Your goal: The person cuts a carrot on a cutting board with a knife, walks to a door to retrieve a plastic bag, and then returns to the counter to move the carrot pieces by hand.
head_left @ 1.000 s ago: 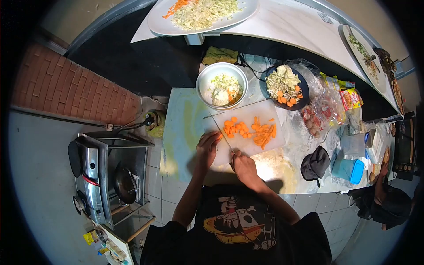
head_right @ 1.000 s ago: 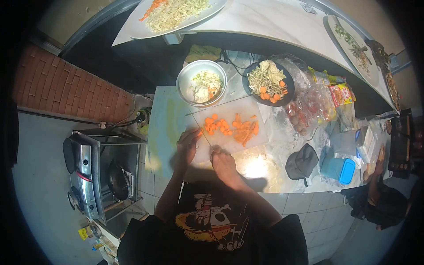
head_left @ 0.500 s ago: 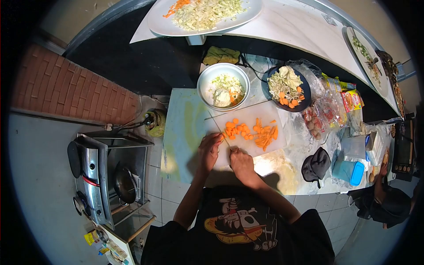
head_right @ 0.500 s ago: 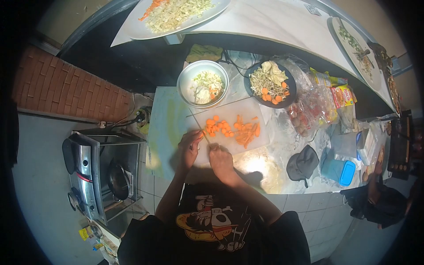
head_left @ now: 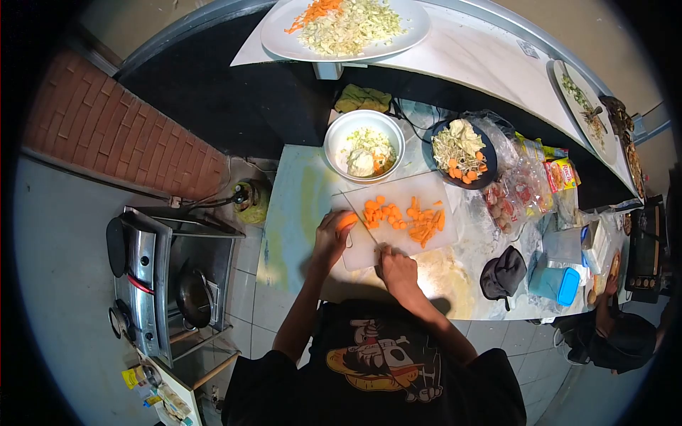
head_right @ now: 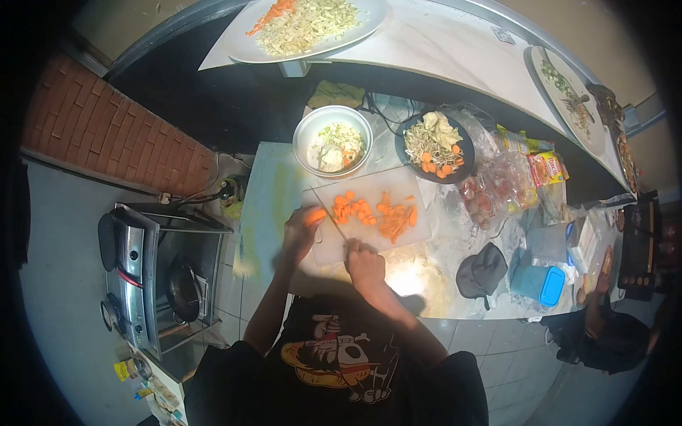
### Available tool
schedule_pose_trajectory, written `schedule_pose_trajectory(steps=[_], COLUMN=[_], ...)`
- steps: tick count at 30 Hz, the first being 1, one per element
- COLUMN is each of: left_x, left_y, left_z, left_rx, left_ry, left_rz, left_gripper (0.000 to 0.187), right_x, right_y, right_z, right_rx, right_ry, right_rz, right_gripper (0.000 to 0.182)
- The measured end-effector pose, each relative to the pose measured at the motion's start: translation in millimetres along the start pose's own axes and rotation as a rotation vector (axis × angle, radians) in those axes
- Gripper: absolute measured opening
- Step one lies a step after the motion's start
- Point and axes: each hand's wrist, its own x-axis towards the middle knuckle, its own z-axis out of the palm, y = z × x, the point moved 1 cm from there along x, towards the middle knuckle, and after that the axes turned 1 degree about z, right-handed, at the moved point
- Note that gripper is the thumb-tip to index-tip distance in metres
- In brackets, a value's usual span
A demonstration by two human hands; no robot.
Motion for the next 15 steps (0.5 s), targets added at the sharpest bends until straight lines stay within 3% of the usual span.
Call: schedule_pose_trajectory(steps=[6,9,15], left_x=[-1.4,-3.0,-6.9], left_y=[16.2,13.8,11.1], left_z=[-6.4,-4.9,-8.3], left_rx=[0.029,-0.044,0.096], left_ry=[-0.079,-0.127,-0.094], left_rz=[0.05,-0.031,-0.008], left_gripper=[0.03,0.034,0.033], right_x=[2.8,2.7,-1.9], right_y=[-0.8,-2.2,-2.0], right_z=[-13.5,-19.1,-25.0], right_rx=[0.125,0.196,0.286], right_ry=[0.048,0.086,-0.021], right_rz=[-0.011,-0.033,0.019], right_gripper=[0.023,0.022,0.028])
